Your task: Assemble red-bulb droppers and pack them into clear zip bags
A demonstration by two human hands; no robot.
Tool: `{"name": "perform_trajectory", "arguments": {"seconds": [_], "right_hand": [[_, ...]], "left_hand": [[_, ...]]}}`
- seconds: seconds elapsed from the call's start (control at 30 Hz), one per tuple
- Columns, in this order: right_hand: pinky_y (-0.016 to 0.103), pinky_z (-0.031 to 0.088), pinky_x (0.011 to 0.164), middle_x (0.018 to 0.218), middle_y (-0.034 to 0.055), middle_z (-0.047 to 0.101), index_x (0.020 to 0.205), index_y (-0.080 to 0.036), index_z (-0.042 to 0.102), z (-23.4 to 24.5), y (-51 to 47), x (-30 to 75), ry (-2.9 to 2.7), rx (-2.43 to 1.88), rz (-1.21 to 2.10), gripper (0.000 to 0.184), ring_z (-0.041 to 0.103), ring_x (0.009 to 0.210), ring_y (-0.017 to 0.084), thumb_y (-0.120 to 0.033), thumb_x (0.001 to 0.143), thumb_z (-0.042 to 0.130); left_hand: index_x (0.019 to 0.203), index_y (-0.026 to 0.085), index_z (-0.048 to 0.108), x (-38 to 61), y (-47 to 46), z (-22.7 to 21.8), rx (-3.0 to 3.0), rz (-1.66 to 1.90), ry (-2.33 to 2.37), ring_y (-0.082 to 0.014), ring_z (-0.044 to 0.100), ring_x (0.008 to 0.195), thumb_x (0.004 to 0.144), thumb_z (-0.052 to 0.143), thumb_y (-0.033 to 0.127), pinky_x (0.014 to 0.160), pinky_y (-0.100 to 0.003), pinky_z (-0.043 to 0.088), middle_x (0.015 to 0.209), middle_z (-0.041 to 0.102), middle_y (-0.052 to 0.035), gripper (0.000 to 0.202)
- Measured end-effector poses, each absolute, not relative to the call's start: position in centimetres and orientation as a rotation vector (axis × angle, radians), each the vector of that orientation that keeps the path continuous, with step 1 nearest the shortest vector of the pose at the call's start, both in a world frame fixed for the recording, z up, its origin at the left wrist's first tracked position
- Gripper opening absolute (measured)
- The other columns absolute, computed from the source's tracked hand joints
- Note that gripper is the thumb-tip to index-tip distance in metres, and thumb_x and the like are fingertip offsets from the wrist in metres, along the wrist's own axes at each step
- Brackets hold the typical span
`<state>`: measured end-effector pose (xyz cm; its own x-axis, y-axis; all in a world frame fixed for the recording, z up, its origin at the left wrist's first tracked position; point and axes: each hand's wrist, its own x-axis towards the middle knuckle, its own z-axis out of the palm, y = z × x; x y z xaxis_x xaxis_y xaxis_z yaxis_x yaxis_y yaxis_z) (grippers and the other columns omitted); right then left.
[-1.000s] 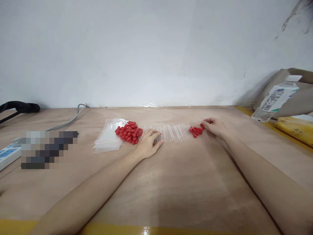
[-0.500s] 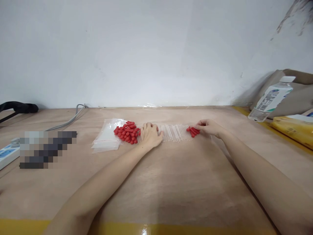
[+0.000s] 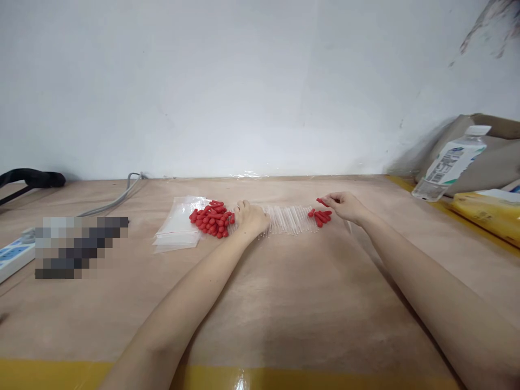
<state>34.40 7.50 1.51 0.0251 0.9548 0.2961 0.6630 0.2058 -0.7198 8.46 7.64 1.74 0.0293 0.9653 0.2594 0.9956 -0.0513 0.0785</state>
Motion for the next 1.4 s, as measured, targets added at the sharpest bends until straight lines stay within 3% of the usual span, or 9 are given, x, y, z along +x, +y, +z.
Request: {"name": "perform_trajectory", "arguments": {"seconds": [0.17,0.33,0.53,0.7,0.83,1.4], "right_hand": [[0.025,0.041,0.054,0.056,0.0005,0.056,0.079,-0.016,0.061,2.0,6.6,31.1,-1.665,-1.523,0.505,0.031,0.056,0.054,0.014,-0.046,0.082,0.05],[0.028,0.044,0.061,0.075,0.0043,0.062,0.084,-0.017,0.06,1.3,4.7,26.9,-1.707,-1.45,0.296,0.018,0.057,0.066,0.016,-0.032,0.081,0.051],[0.034,0.046,0.075,0.091,0.0084,0.061,0.104,-0.017,0.058,-1.3,1.4,24.5,-1.906,-1.155,0.138,0.023,0.057,0.084,0.02,-0.022,0.084,0.048],[0.031,0.047,0.068,0.082,0.0061,0.057,0.099,-0.019,0.061,-1.7,-0.2,24.6,-2.017,-1.044,0.074,0.021,0.055,0.074,0.017,-0.023,0.088,0.045],[0.03,0.047,0.067,0.085,0.0054,0.058,0.1,-0.019,0.06,-1.3,-0.3,24.5,-2.048,-1.014,0.108,0.02,0.055,0.072,0.015,-0.022,0.088,0.045],[0.031,0.048,0.07,0.084,0.0058,0.062,0.092,-0.018,0.061,-1.5,0.2,24.6,-2.037,-0.984,0.245,0.02,0.058,0.078,0.016,-0.024,0.089,0.042]], "left_hand": [[0.083,0.005,0.066,8.6,7.6,1.8,-2.193,-0.367,-2.087,-0.0355,0.043,0.103,0.078,0.047,0.032,0.086,-0.043,0.032,0.105,0.053,-0.0232,0.033],[0.089,0.006,0.059,7.6,6.1,2.7,-2.274,-0.445,-1.965,-0.032,0.046,0.103,0.086,0.037,0.027,0.082,-0.04,0.037,0.104,0.053,-0.0214,0.03],[0.096,0.014,0.045,4.2,3.7,1.4,-2.785,-0.69,-1.467,-0.0193,0.054,0.064,0.09,0.03,0.021,0.059,-0.032,0.043,0.076,0.057,-0.0065,0.018],[0.094,0.016,0.047,3.3,3.1,-1.1,-2.864,-1.048,-1.113,-0.0183,0.056,0.08,0.089,0.033,0.017,0.072,-0.032,0.046,0.086,0.058,-0.0069,0.014],[0.102,0.016,0.049,3.4,3.0,-1.1,-2.932,-1.085,-0.998,-0.0178,0.056,0.087,0.09,0.037,0.018,0.078,-0.032,0.046,0.093,0.059,-0.0074,0.017],[0.103,0.016,0.057,3.1,3.1,-1.0,-2.991,-1.07,-0.908,-0.0166,0.059,0.081,0.089,0.039,0.015,0.073,-0.03,0.049,0.088,0.063,-0.007,0.023]]}}
